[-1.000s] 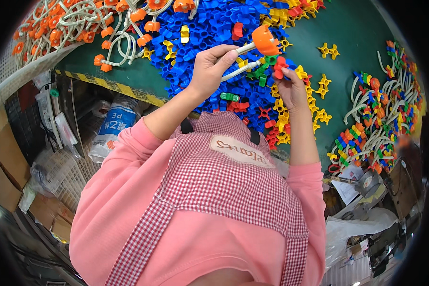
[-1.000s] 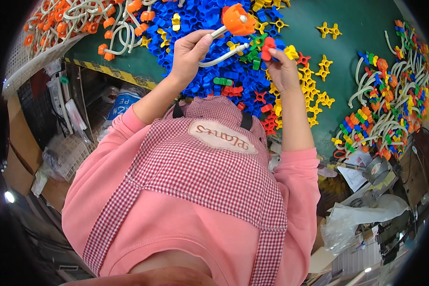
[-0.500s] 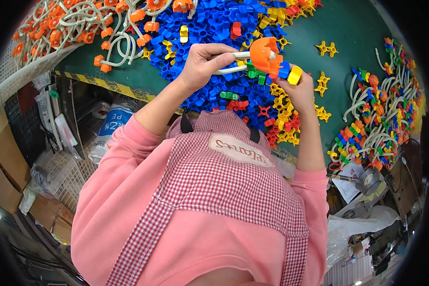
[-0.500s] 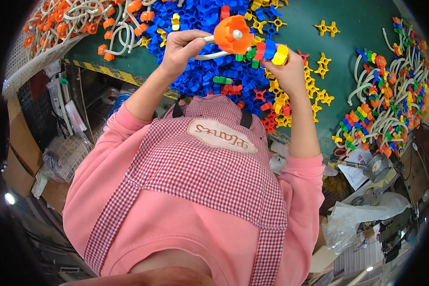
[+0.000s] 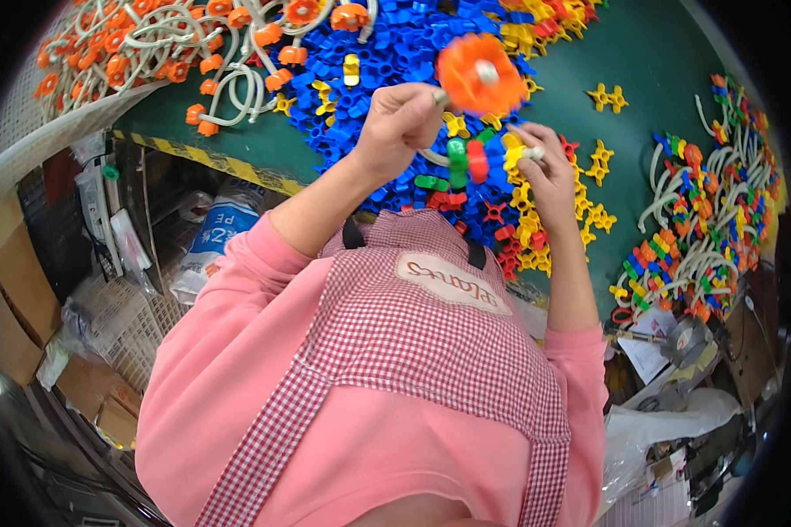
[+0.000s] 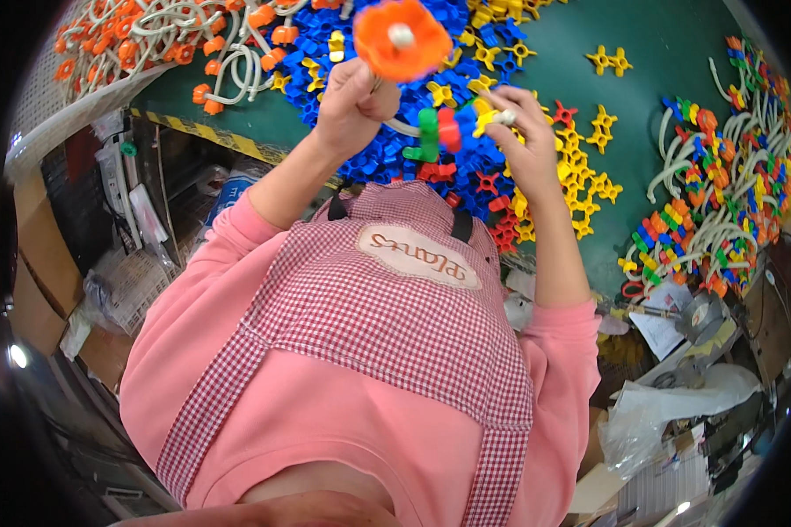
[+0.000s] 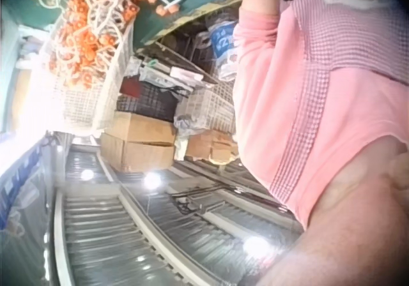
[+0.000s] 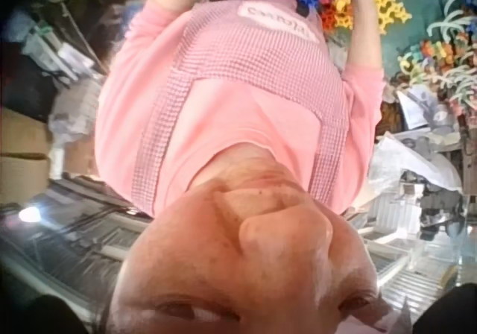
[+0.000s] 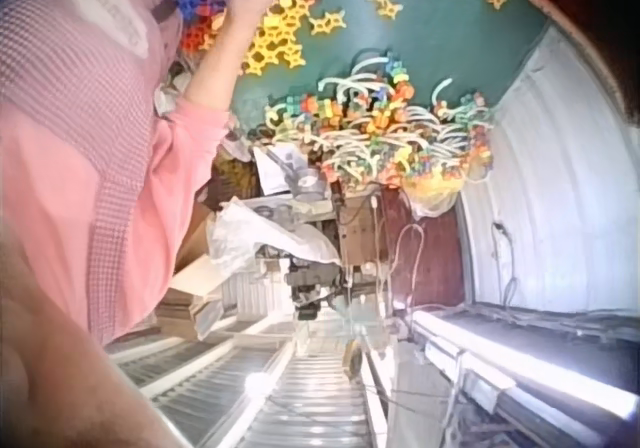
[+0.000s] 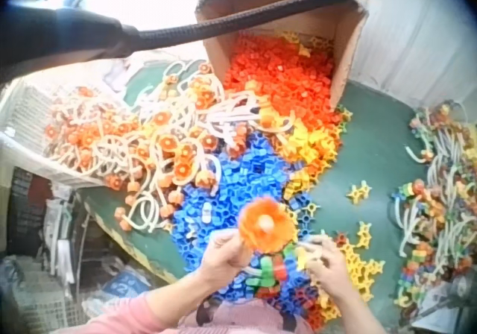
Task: The person assembles colorful plastic star-shaped pieces onto white cords using a small orange tool. They repeatedly pick up pieces from a table, attach them to the cords, and place the assembled cords aside. Later, they scoop green plastic pieces from a bag into a cardboard box and pour them onto the table.
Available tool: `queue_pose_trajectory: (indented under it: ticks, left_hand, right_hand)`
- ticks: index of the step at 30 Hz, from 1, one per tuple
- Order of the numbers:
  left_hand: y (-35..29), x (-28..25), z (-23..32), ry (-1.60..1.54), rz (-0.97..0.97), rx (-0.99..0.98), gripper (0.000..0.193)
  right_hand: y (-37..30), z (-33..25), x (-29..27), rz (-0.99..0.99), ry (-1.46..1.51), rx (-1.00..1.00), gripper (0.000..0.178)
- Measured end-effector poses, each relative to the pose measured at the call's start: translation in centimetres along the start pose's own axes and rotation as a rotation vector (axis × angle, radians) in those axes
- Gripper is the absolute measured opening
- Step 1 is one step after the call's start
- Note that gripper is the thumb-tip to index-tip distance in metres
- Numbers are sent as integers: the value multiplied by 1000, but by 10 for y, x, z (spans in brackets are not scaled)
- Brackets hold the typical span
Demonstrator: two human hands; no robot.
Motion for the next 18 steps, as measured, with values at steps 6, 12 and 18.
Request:
queue_pose_trajectory:
  ticks: [6, 12, 18]
  left_hand:
    - [21, 7, -13, 274, 145, 5, 32]
    - [61, -106, 90, 1208, 679, 481, 43]
    - [122, -171, 95, 1461, 730, -71, 40]
  right_hand:
    - [-17, 47, -35, 422, 227, 244, 12]
    - [-165, 163, -340, 1561, 300, 300, 24]
    - [-138, 142, -319, 1536, 55, 298, 25]
Point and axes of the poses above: each hand's wrist, its own y-axis towards the middle knuckle, its own x-axis out of the palm, z = x × y, the point moved 6 cm from there along y, towards the middle knuckle, and after that the axes turned 6 degrees about -y, right-handed, at the moved point
